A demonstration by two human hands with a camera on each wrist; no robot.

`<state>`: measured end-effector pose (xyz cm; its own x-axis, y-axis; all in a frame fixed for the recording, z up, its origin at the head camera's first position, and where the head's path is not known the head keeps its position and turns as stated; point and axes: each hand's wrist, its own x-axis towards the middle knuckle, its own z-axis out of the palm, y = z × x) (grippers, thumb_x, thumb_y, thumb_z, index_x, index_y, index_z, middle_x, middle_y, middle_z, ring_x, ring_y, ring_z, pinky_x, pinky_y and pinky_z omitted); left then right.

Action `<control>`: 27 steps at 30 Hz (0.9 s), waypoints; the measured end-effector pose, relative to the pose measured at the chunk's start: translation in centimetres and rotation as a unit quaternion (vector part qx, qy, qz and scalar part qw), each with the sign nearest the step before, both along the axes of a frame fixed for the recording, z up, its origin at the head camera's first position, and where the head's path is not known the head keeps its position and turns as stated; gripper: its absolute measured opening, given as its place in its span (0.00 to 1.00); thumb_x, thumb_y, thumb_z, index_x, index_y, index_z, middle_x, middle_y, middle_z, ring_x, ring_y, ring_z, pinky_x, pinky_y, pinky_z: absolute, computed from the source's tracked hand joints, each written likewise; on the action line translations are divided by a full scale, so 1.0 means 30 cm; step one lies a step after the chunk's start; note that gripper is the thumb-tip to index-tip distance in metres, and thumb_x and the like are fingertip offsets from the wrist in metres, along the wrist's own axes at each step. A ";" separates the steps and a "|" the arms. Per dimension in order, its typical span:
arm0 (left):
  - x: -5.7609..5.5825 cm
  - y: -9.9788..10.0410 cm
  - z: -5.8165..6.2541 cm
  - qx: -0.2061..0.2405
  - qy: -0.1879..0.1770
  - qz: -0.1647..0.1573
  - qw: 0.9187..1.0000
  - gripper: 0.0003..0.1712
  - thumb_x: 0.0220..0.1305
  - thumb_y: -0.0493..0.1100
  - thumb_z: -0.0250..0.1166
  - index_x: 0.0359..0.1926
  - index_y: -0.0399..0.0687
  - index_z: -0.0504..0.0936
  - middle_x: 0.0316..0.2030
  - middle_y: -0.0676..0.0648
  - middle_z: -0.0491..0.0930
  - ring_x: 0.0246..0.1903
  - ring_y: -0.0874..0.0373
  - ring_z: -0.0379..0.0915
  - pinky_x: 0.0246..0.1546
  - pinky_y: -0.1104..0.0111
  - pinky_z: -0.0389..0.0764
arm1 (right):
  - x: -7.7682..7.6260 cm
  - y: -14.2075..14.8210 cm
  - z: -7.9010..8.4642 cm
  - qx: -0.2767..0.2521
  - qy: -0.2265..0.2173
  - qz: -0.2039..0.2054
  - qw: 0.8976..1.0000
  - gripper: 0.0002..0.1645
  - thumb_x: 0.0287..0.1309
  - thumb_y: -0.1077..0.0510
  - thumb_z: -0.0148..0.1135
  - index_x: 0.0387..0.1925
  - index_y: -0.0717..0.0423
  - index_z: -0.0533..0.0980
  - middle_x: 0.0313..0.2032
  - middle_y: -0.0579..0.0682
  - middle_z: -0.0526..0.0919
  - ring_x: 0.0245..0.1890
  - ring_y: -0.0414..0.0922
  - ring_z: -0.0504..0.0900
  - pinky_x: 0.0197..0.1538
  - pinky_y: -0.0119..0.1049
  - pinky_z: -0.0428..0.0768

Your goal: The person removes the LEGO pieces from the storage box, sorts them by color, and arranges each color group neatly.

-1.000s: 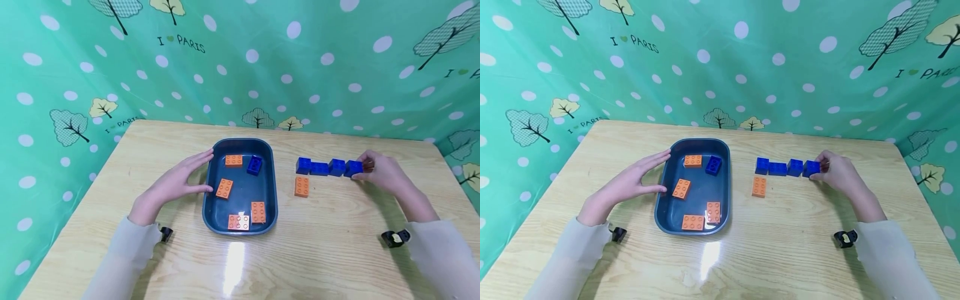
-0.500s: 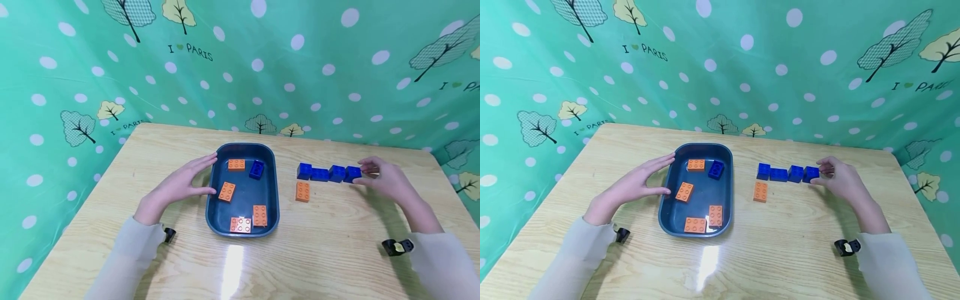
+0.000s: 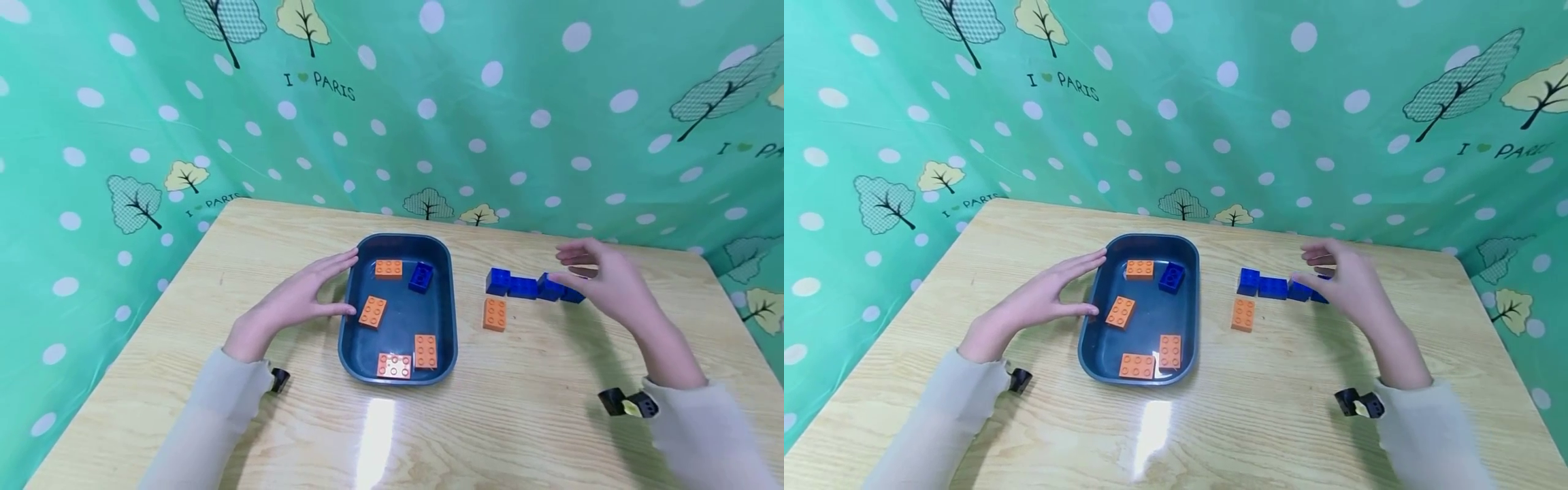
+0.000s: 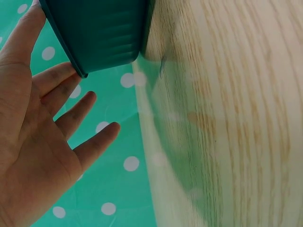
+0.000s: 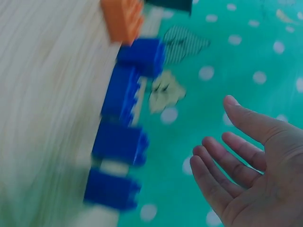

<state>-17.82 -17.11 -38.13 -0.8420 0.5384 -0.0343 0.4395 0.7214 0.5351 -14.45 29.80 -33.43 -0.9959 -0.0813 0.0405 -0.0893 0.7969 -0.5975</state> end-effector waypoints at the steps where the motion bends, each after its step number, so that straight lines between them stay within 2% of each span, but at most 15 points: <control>1: 0.000 0.000 0.000 0.000 0.000 0.000 1.000 0.54 0.56 0.58 0.74 0.78 0.54 0.57 0.79 0.49 0.53 0.77 0.44 0.49 0.75 0.45 0.57 | -0.004 -0.022 0.004 -0.006 0.000 0.007 1.000 0.32 0.65 0.49 0.66 0.62 0.64 0.70 0.57 0.65 0.78 0.58 0.62 0.78 0.60 0.58 0.77; 7: 0.004 -0.002 0.006 -0.001 -0.004 0.003 1.000 0.54 0.56 0.59 0.73 0.78 0.53 0.57 0.79 0.49 0.53 0.77 0.44 0.49 0.75 0.44 0.57 | -0.028 -0.165 0.019 -0.056 -0.008 0.050 0.997 0.29 0.64 0.51 0.67 0.60 0.61 0.72 0.57 0.62 0.79 0.58 0.60 0.79 0.61 0.57 0.78; 13: 0.005 0.000 0.005 0.001 -0.002 -0.001 1.000 0.53 0.56 0.58 0.73 0.77 0.52 0.58 0.79 0.49 0.53 0.77 0.44 0.49 0.75 0.44 0.57 | -0.053 -0.301 0.015 -0.104 -0.039 0.093 0.989 0.28 0.63 0.53 0.67 0.60 0.61 0.73 0.57 0.61 0.80 0.58 0.58 0.80 0.60 0.54 0.81; 21: 0.012 0.001 0.007 0.002 0.003 0.002 1.000 0.53 0.57 0.58 0.73 0.77 0.53 0.57 0.79 0.49 0.53 0.77 0.44 0.49 0.75 0.45 0.58 | -0.105 -0.474 0.020 -0.112 -0.068 0.119 0.984 0.27 0.63 0.52 0.67 0.60 0.59 0.74 0.57 0.58 0.81 0.58 0.56 0.81 0.60 0.52 0.82; 24: 0.012 -0.002 0.007 -0.001 0.001 0.004 1.000 0.53 0.57 0.59 0.73 0.77 0.54 0.57 0.79 0.49 0.53 0.77 0.44 0.49 0.75 0.44 0.58 | -0.131 -0.524 0.014 -0.127 -0.103 0.131 0.978 0.30 0.66 0.49 0.64 0.63 0.59 0.72 0.59 0.59 0.79 0.59 0.56 0.79 0.62 0.51 0.80; 27: 0.008 -0.004 0.002 -0.002 -0.001 0.004 1.000 0.53 0.57 0.59 0.73 0.78 0.54 0.57 0.79 0.49 0.53 0.77 0.44 0.49 0.75 0.44 0.58 | -0.157 -0.567 0.012 -0.175 -0.142 0.131 0.965 0.34 0.68 0.47 0.61 0.67 0.61 0.68 0.62 0.60 0.76 0.61 0.56 0.77 0.64 0.50 0.79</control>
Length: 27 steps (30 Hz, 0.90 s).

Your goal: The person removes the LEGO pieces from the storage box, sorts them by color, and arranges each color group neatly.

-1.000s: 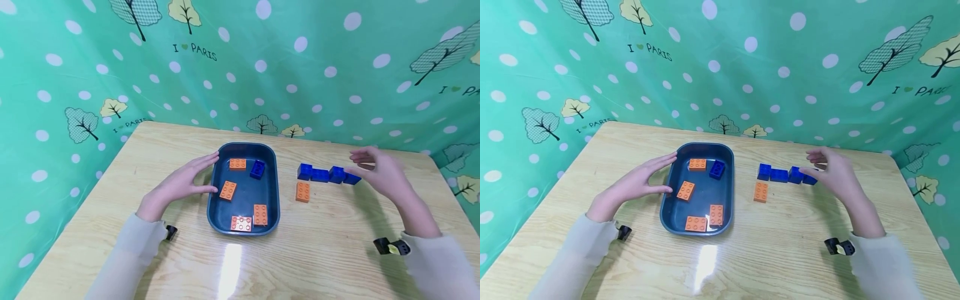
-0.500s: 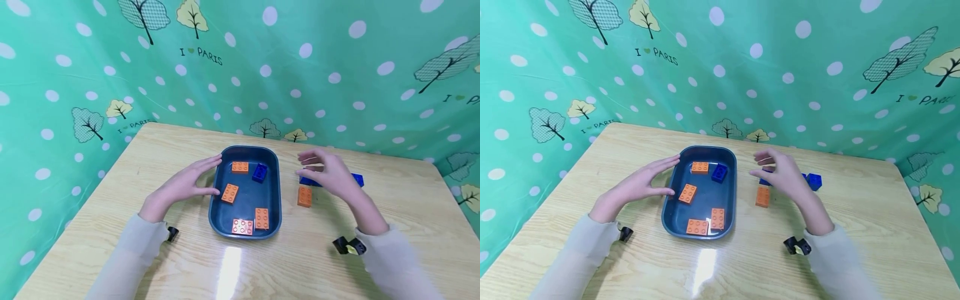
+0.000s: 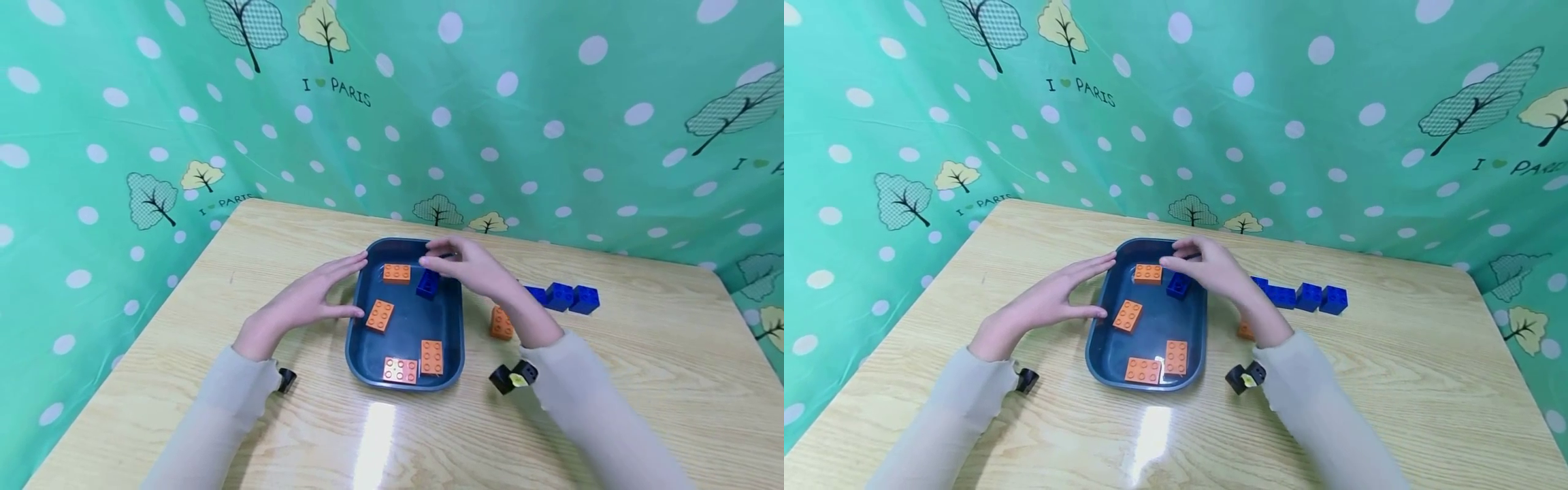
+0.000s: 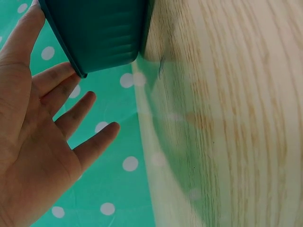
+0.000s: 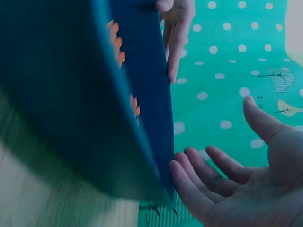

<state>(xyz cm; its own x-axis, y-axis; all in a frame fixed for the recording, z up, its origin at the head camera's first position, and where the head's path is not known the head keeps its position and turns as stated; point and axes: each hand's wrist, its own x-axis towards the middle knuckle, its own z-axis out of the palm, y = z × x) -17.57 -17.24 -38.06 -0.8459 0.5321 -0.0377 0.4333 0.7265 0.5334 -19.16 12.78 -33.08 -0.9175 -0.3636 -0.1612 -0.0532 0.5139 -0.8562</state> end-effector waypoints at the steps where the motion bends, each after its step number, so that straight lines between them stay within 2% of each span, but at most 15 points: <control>1: -0.001 0.000 -0.001 0.000 0.000 0.000 1.000 0.53 0.57 0.59 0.73 0.78 0.54 0.57 0.79 0.50 0.53 0.77 0.44 0.49 0.75 0.44 0.57 | -0.007 -0.015 0.001 -0.014 -0.014 -0.005 1.000 0.34 0.68 0.46 0.60 0.68 0.60 0.67 0.63 0.60 0.74 0.62 0.56 0.77 0.65 0.50 0.78; 5: -0.002 -0.003 -0.002 0.002 -0.001 0.000 1.000 0.52 0.57 0.59 0.72 0.78 0.55 0.57 0.79 0.49 0.53 0.77 0.44 0.49 0.75 0.44 0.57 | -0.032 -0.076 -0.009 -0.038 -0.038 -0.031 0.998 0.34 0.68 0.43 0.59 0.68 0.57 0.67 0.63 0.58 0.74 0.63 0.55 0.76 0.66 0.50 0.77; 10: 0.000 -0.004 0.002 0.003 0.002 -0.004 1.000 0.52 0.58 0.60 0.72 0.78 0.56 0.57 0.78 0.50 0.53 0.78 0.46 0.49 0.76 0.46 0.58 | -0.052 -0.145 -0.050 -0.027 -0.037 -0.045 0.998 0.32 0.68 0.41 0.59 0.63 0.57 0.73 0.61 0.59 0.77 0.62 0.55 0.76 0.67 0.52 0.75; 15: 0.001 -0.001 0.006 0.004 0.000 -0.006 1.000 0.52 0.58 0.60 0.72 0.78 0.56 0.57 0.78 0.50 0.54 0.78 0.46 0.50 0.76 0.46 0.58 | -0.055 -0.187 -0.077 0.035 -0.020 -0.045 0.998 0.29 0.67 0.45 0.61 0.62 0.58 0.74 0.61 0.59 0.78 0.61 0.55 0.77 0.66 0.50 0.76; 20: 0.002 0.001 0.009 0.005 0.001 -0.006 1.000 0.52 0.58 0.59 0.72 0.78 0.54 0.57 0.78 0.50 0.54 0.78 0.46 0.49 0.76 0.46 0.58 | -0.052 -0.189 -0.078 0.117 -0.009 -0.046 0.992 0.28 0.66 0.49 0.63 0.62 0.59 0.73 0.61 0.59 0.77 0.61 0.55 0.76 0.66 0.50 0.76; 27: 0.002 0.000 0.008 0.001 0.000 -0.004 1.000 0.52 0.57 0.60 0.72 0.78 0.55 0.57 0.78 0.50 0.53 0.78 0.46 0.49 0.76 0.46 0.58 | -0.042 -0.182 -0.066 0.163 0.032 -0.051 0.985 0.25 0.67 0.50 0.63 0.60 0.55 0.75 0.62 0.58 0.76 0.61 0.55 0.75 0.66 0.51 0.76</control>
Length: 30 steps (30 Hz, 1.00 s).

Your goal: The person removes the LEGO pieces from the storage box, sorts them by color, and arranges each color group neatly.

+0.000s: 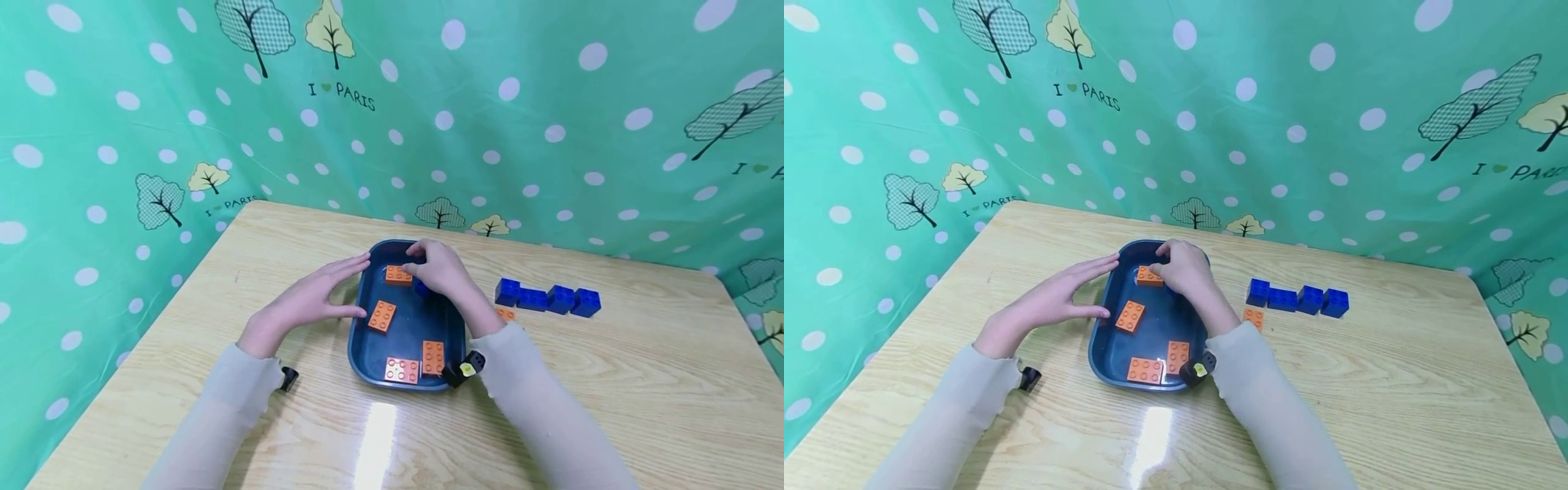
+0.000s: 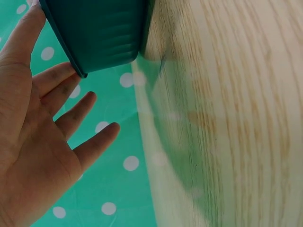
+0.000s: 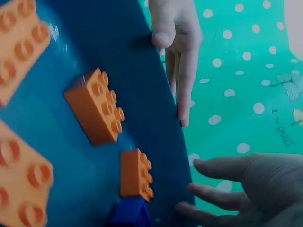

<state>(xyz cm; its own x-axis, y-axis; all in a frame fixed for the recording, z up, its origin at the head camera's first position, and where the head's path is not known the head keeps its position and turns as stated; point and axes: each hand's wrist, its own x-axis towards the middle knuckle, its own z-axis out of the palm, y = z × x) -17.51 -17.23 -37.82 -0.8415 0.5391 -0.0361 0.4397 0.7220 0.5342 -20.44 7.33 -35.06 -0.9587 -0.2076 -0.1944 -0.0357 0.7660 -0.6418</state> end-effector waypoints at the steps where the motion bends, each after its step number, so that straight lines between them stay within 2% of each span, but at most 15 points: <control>1: 0.001 -0.001 0.000 -0.001 0.000 0.000 1.000 0.53 0.57 0.60 0.72 0.78 0.55 0.57 0.78 0.50 0.53 0.78 0.46 0.49 0.76 0.46 0.58 | 0.001 -0.002 0.003 0.014 0.001 0.003 1.000 0.25 0.66 0.50 0.63 0.61 0.55 0.75 0.62 0.58 0.76 0.62 0.55 0.75 0.66 0.51 0.76; 7: 0.003 0.000 0.000 -0.001 0.002 -0.002 1.000 0.52 0.57 0.59 0.73 0.77 0.53 0.58 0.78 0.50 0.53 0.78 0.46 0.49 0.76 0.45 0.57 | 0.011 -0.021 0.008 0.105 -0.053 0.049 0.992 0.32 0.61 0.51 0.69 0.65 0.54 0.72 0.63 0.57 0.75 0.57 0.53 0.76 0.62 0.49 0.79; 10: 0.002 0.003 0.002 -0.001 0.001 -0.001 1.000 0.52 0.57 0.60 0.72 0.77 0.53 0.58 0.78 0.51 0.53 0.78 0.46 0.49 0.76 0.46 0.57 | 0.010 -0.029 0.005 0.128 -0.060 0.056 0.988 0.29 0.59 0.54 0.72 0.61 0.53 0.76 0.60 0.56 0.77 0.51 0.51 0.77 0.57 0.45 0.81; 14: 0.001 0.005 0.003 -0.003 0.003 -0.002 1.000 0.52 0.57 0.59 0.72 0.77 0.53 0.58 0.78 0.50 0.53 0.78 0.46 0.49 0.76 0.46 0.57 | 0.009 -0.031 0.003 0.134 -0.053 0.055 0.988 0.24 0.55 0.54 0.75 0.52 0.54 0.79 0.51 0.54 0.80 0.44 0.49 0.79 0.48 0.41 0.83; 16: 0.000 0.006 0.004 -0.005 0.008 -0.005 1.000 0.52 0.57 0.60 0.72 0.77 0.52 0.58 0.78 0.50 0.54 0.78 0.46 0.49 0.76 0.47 0.57 | 0.011 -0.032 0.003 0.139 -0.053 0.057 0.987 0.27 0.53 0.52 0.76 0.52 0.54 0.77 0.50 0.54 0.80 0.45 0.49 0.78 0.49 0.41 0.83; 20: -0.001 0.009 0.007 -0.008 0.011 -0.008 1.000 0.52 0.57 0.60 0.72 0.77 0.51 0.58 0.78 0.49 0.54 0.78 0.46 0.49 0.76 0.47 0.57 | 0.020 -0.041 0.002 0.159 -0.063 0.054 0.984 0.41 0.50 0.49 0.78 0.62 0.54 0.70 0.56 0.56 0.76 0.52 0.51 0.77 0.59 0.48 0.82; 23: 0.000 0.011 0.008 -0.007 0.008 -0.005 1.000 0.53 0.57 0.60 0.73 0.77 0.51 0.58 0.78 0.49 0.54 0.78 0.46 0.49 0.76 0.46 0.57 | 0.022 -0.051 -0.002 0.172 -0.069 0.049 0.981 0.46 0.51 0.50 0.78 0.67 0.54 0.65 0.60 0.57 0.75 0.54 0.52 0.77 0.62 0.50 0.81; 27: 0.004 0.010 0.008 -0.008 0.005 0.001 1.000 0.53 0.57 0.59 0.73 0.77 0.52 0.58 0.78 0.48 0.53 0.78 0.45 0.49 0.76 0.46 0.57 | 0.022 -0.060 -0.001 0.176 -0.069 0.046 0.981 0.43 0.55 0.50 0.75 0.67 0.54 0.65 0.59 0.57 0.76 0.52 0.52 0.78 0.60 0.49 0.82; 30: 0.007 0.009 0.007 -0.009 0.007 0.003 1.000 0.53 0.57 0.59 0.73 0.77 0.52 0.58 0.78 0.48 0.54 0.77 0.45 0.49 0.76 0.45 0.57 | 0.021 -0.060 0.008 0.162 -0.063 0.044 0.984 0.38 0.57 0.48 0.72 0.65 0.55 0.67 0.54 0.56 0.79 0.49 0.51 0.79 0.56 0.47 0.83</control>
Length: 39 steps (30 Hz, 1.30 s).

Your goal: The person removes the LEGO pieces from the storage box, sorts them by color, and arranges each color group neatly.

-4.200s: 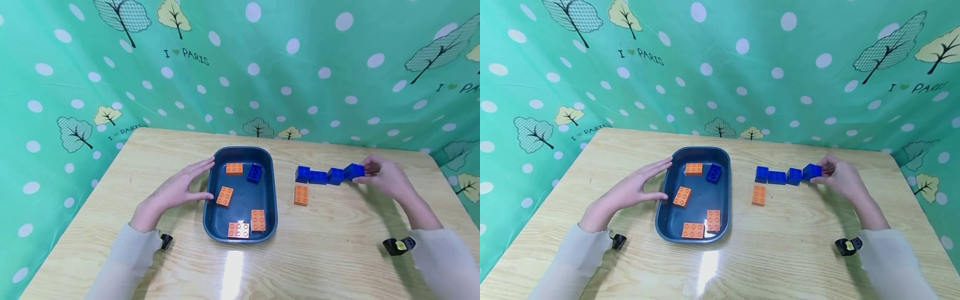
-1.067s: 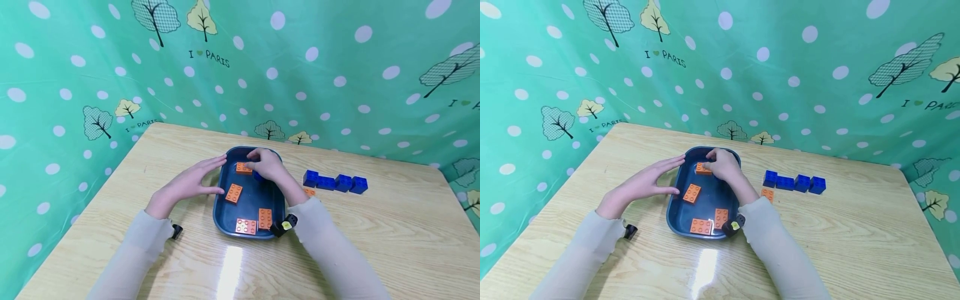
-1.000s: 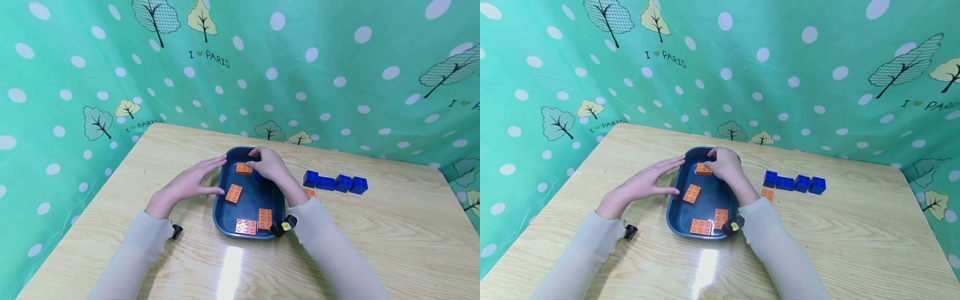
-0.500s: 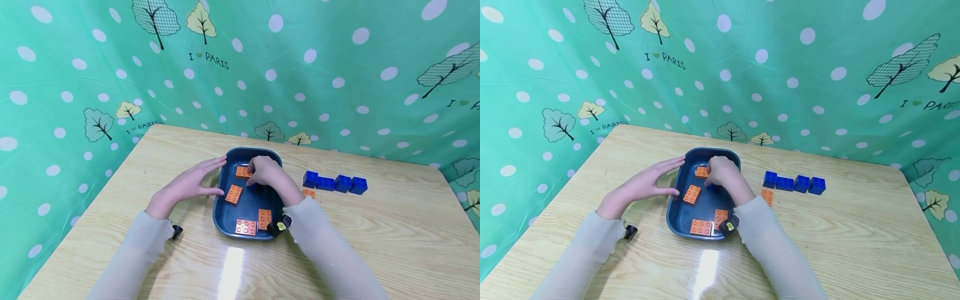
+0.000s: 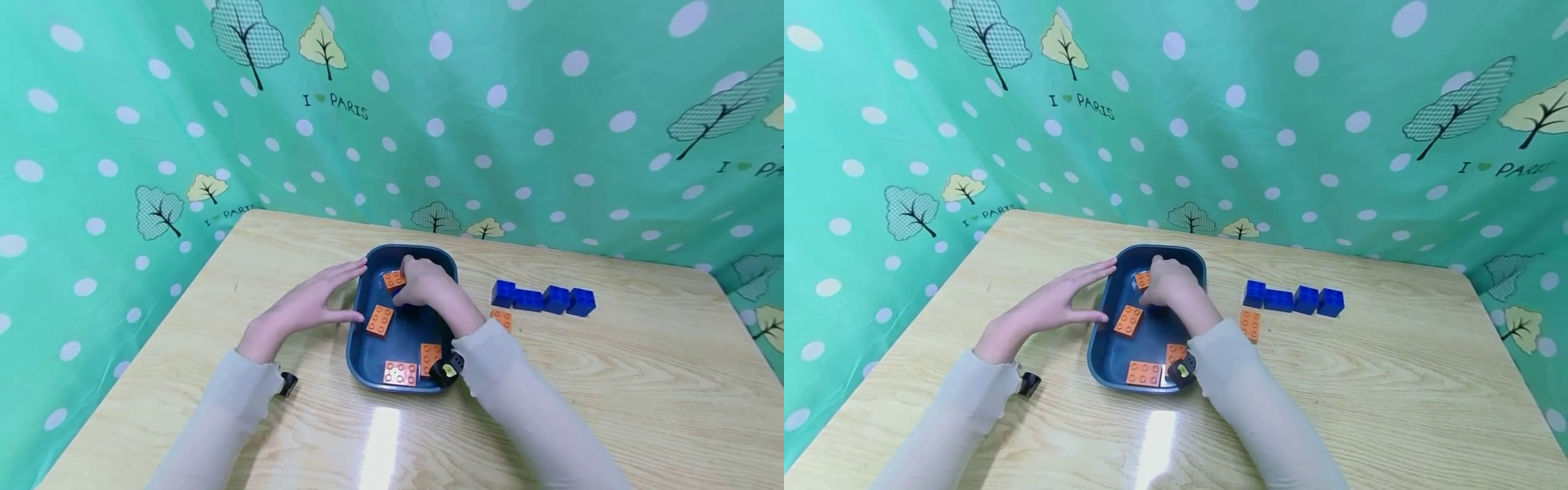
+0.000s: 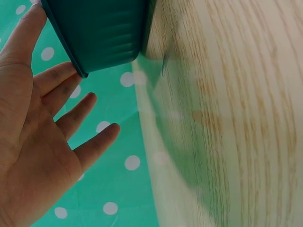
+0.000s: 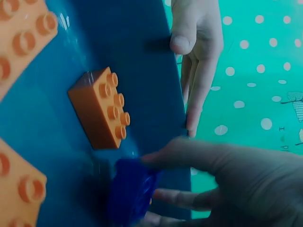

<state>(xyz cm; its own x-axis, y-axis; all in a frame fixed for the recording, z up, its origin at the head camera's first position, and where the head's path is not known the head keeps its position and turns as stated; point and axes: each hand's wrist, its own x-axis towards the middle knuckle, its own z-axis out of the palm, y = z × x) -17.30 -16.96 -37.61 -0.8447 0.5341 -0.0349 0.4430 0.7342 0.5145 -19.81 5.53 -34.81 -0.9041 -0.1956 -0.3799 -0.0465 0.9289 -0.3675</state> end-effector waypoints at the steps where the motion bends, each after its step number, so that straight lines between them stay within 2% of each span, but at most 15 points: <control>1: 0.000 0.000 0.000 0.000 0.002 0.000 1.000 0.53 0.57 0.59 0.73 0.77 0.52 0.58 0.78 0.48 0.54 0.77 0.45 0.49 0.76 0.45 0.57 | -0.001 0.001 0.005 -0.006 0.004 0.000 1.000 0.36 0.58 0.47 0.71 0.63 0.55 0.69 0.52 0.55 0.80 0.47 0.50 0.79 0.54 0.46 0.83; 4: 0.001 -0.001 -0.002 0.000 0.004 -0.002 1.000 0.52 0.57 0.59 0.73 0.77 0.52 0.59 0.78 0.48 0.54 0.77 0.45 0.49 0.76 0.46 0.57 | -0.001 0.011 0.021 -0.030 0.012 0.003 0.999 0.31 0.59 0.45 0.70 0.58 0.57 0.73 0.48 0.54 0.81 0.44 0.49 0.80 0.51 0.43 0.82; 8: 0.001 -0.002 -0.001 -0.001 0.005 -0.004 1.000 0.52 0.57 0.59 0.72 0.77 0.51 0.59 0.78 0.48 0.54 0.77 0.45 0.49 0.75 0.45 0.58 | 0.001 0.039 0.042 -0.075 0.021 0.017 0.997 0.28 0.59 0.46 0.69 0.55 0.58 0.76 0.50 0.54 0.83 0.47 0.49 0.80 0.52 0.43 0.82; 14: 0.001 0.000 0.002 0.000 0.009 -0.003 1.000 0.52 0.57 0.59 0.73 0.77 0.52 0.59 0.78 0.48 0.55 0.77 0.44 0.50 0.75 0.44 0.59 | 0.012 0.094 0.089 -0.179 0.022 0.027 0.983 0.32 0.58 0.56 0.66 0.64 0.59 0.73 0.58 0.59 0.78 0.54 0.53 0.78 0.58 0.47 0.80; 20: 0.011 -0.005 -0.001 -0.007 0.004 -0.002 1.000 0.52 0.57 0.60 0.73 0.77 0.51 0.59 0.78 0.47 0.55 0.77 0.43 0.50 0.74 0.44 0.59 | 0.043 0.178 0.124 -0.293 0.011 0.035 0.955 0.34 0.57 0.65 0.64 0.66 0.61 0.69 0.66 0.64 0.71 0.65 0.61 0.74 0.65 0.52 0.78; 22: 0.011 -0.006 0.002 -0.008 0.009 -0.004 1.000 0.53 0.57 0.60 0.73 0.77 0.51 0.59 0.78 0.47 0.54 0.77 0.43 0.50 0.74 0.44 0.59 | 0.051 0.220 0.134 -0.325 0.021 0.038 0.945 0.35 0.56 0.68 0.64 0.66 0.63 0.69 0.66 0.65 0.70 0.66 0.62 0.73 0.66 0.53 0.77; 26: 0.001 -0.005 0.008 -0.007 0.018 -0.006 1.000 0.53 0.57 0.60 0.73 0.77 0.51 0.58 0.78 0.46 0.54 0.77 0.43 0.50 0.75 0.44 0.59 | 0.066 0.325 0.156 -0.360 0.062 0.034 0.930 0.35 0.55 0.72 0.63 0.65 0.68 0.66 0.64 0.68 0.72 0.66 0.64 0.72 0.67 0.54 0.75; 28: -0.004 -0.008 0.009 -0.008 0.021 -0.002 1.000 0.53 0.56 0.60 0.73 0.77 0.51 0.59 0.78 0.46 0.54 0.77 0.44 0.50 0.75 0.44 0.59 | 0.074 0.383 0.163 -0.363 0.081 0.019 0.928 0.34 0.56 0.72 0.62 0.64 0.69 0.63 0.64 0.69 0.72 0.65 0.64 0.73 0.64 0.49 0.79; 31: -0.009 -0.014 0.006 -0.011 0.021 0.000 1.000 0.53 0.56 0.59 0.74 0.77 0.50 0.59 0.78 0.46 0.54 0.77 0.43 0.50 0.74 0.44 0.59 | 0.089 0.471 0.170 -0.363 0.099 -0.005 0.926 0.34 0.58 0.72 0.60 0.65 0.70 0.60 0.66 0.70 0.71 0.66 0.65 0.72 0.57 0.34 0.82; 34: -0.010 -0.014 0.002 -0.011 0.016 -0.003 1.000 0.54 0.56 0.60 0.73 0.77 0.50 0.58 0.78 0.47 0.54 0.77 0.43 0.50 0.75 0.44 0.59 | 0.109 0.567 0.165 -0.335 0.119 -0.036 0.934 0.35 0.61 0.69 0.62 0.66 0.69 0.60 0.67 0.70 0.69 0.66 0.66 0.72 0.49 0.18 0.79; 39: -0.012 -0.006 -0.005 -0.008 0.014 -0.011 1.000 0.53 0.56 0.59 0.73 0.77 0.49 0.59 0.78 0.46 0.53 0.77 0.43 0.49 0.75 0.44 0.58 | 0.138 0.737 0.129 -0.249 0.167 -0.108 0.948 0.37 0.63 0.57 0.66 0.70 0.63 0.63 0.67 0.68 0.70 0.63 0.66 0.73 0.43 0.10 0.73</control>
<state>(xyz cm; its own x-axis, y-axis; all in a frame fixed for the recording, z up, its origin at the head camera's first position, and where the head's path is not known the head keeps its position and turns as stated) -17.67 -17.14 -37.77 -0.8332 0.5525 -0.0207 0.4733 0.7321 0.4900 -15.66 27.63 -30.93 -0.9971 -0.0718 0.0254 -0.0659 0.6459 -0.7606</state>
